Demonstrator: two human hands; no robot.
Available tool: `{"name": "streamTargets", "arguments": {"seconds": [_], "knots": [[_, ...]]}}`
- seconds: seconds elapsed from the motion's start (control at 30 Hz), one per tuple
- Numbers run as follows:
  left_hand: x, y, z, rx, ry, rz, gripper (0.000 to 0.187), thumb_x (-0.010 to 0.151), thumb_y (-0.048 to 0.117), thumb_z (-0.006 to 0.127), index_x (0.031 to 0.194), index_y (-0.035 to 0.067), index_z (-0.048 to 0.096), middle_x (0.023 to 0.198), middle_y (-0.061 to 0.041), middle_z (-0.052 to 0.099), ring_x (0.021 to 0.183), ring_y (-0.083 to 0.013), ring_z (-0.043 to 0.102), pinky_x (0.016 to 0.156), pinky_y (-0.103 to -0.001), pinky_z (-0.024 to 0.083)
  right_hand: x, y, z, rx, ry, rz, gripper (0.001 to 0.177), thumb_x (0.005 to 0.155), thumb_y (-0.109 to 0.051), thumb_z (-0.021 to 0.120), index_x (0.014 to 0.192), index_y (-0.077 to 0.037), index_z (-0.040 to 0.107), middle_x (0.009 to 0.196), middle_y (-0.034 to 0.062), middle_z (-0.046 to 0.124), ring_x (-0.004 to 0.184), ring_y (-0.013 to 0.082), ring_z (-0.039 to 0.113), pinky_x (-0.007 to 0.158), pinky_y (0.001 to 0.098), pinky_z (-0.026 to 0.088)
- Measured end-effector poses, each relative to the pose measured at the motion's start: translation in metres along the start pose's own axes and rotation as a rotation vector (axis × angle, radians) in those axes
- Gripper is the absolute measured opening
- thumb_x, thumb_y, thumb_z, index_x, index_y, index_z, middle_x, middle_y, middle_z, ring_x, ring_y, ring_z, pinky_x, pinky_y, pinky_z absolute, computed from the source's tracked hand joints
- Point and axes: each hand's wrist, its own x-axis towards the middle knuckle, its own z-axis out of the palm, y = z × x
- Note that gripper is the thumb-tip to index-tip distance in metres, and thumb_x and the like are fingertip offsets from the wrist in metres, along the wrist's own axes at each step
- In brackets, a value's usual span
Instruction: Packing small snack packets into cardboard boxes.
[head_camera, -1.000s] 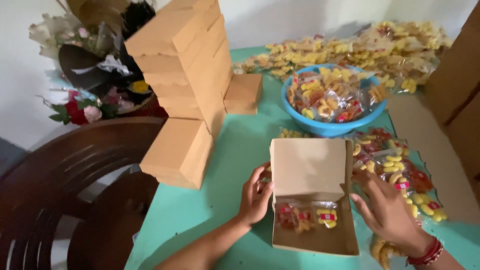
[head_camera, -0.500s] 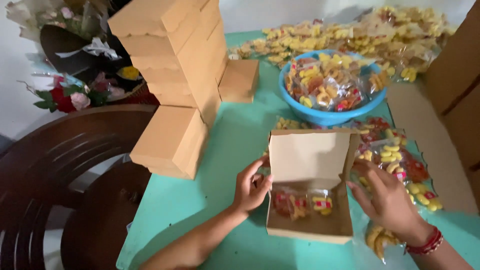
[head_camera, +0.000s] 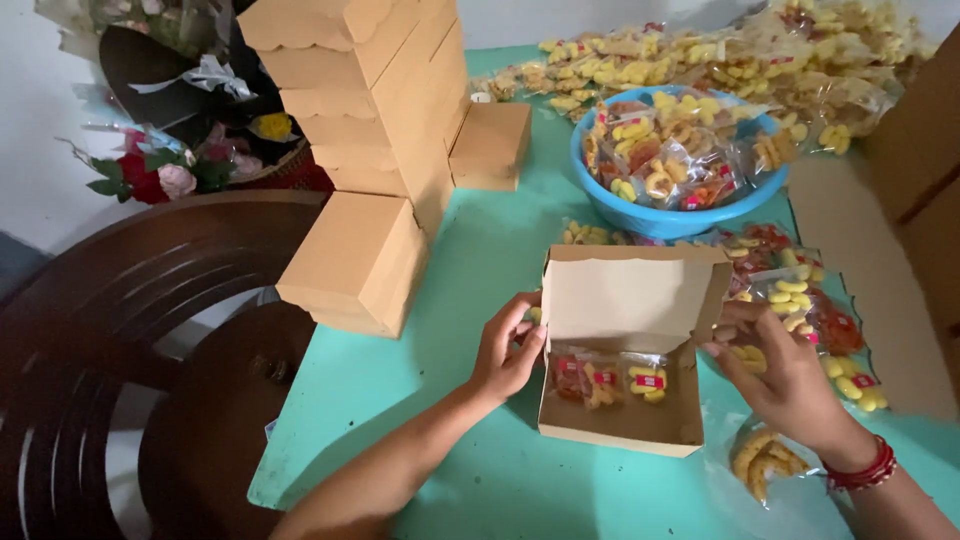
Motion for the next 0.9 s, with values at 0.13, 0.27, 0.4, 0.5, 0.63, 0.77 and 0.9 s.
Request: {"name": "streamTargets", "arguments": {"seconds": [0.13,0.27,0.4,0.5,0.63,0.77,0.9], "knots": [[-0.001,-0.002,0.001,0.039,0.012,-0.031,0.037,0.105,0.027,0.05,0.135,0.005,0.057,0.108,-0.004,0.07,0.061,-0.0111,0.054,0.057,-0.027,0.042,0.002,-0.003,-0.003,0.095,-0.005,0.1,0.049,0.091,-0.012,0.064,0.137,-0.001,0.051,0.118,0.0105,0.07,0.103,0.0198,0.072,0.095,0.0349,0.065],[-0.004,-0.007,0.003,0.005,0.006,-0.072,0.045,0.108,0.043,0.047,0.133,0.007,0.056,0.088,-0.003,0.068,0.061,-0.0109,0.053,0.056,-0.027,0.04,0.0,-0.002,-0.006,0.014,-0.029,0.128,0.061,0.089,-0.016,0.065,0.146,-0.003,0.047,0.111,0.009,0.073,0.102,0.019,0.074,0.093,0.0334,0.065],[-0.005,-0.014,0.003,-0.102,0.013,-0.144,0.048,0.105,0.048,0.048,0.129,0.006,0.051,0.075,-0.003,0.061,0.063,-0.0125,0.055,0.057,-0.027,0.041,-0.001,0.004,-0.004,-0.015,-0.068,0.155,0.049,0.091,-0.02,0.065,0.138,-0.009,0.059,0.094,0.002,0.077,0.085,0.0135,0.074,0.074,0.0293,0.062],[-0.004,-0.014,0.004,-0.137,0.015,-0.09,0.045,0.108,0.043,0.047,0.131,0.004,0.05,0.087,-0.006,0.064,0.068,-0.0149,0.057,0.06,-0.029,0.048,0.003,-0.004,-0.002,-0.007,-0.046,0.094,0.046,0.09,-0.017,0.066,0.134,-0.006,0.061,0.103,0.0058,0.081,0.091,0.0168,0.08,0.084,0.0318,0.068],[-0.007,-0.019,0.002,-0.103,-0.007,-0.089,0.047,0.107,0.047,0.047,0.131,0.007,0.049,0.085,-0.004,0.062,0.068,-0.0143,0.056,0.061,-0.029,0.046,0.002,-0.002,-0.001,0.01,-0.053,0.082,0.039,0.089,-0.013,0.066,0.128,-0.008,0.064,0.098,0.005,0.082,0.088,0.0161,0.081,0.084,0.0316,0.07],[-0.003,-0.015,0.003,-0.077,-0.013,-0.076,0.049,0.107,0.046,0.043,0.131,0.004,0.048,0.088,-0.006,0.06,0.07,-0.0162,0.056,0.061,-0.03,0.046,0.0,0.005,-0.001,-0.052,-0.027,0.048,0.028,0.089,-0.015,0.069,0.116,-0.008,0.064,0.088,0.0016,0.08,0.078,0.0125,0.078,0.071,0.0287,0.065],[-0.007,-0.017,0.004,-0.067,0.006,-0.099,0.05,0.106,0.047,0.045,0.13,0.004,0.049,0.089,-0.006,0.059,0.07,-0.016,0.057,0.061,-0.031,0.046,-0.005,0.015,0.001,-0.096,-0.028,0.046,0.028,0.089,-0.018,0.071,0.113,-0.008,0.063,0.084,0.0014,0.075,0.074,0.0137,0.072,0.065,0.0297,0.059]]}}
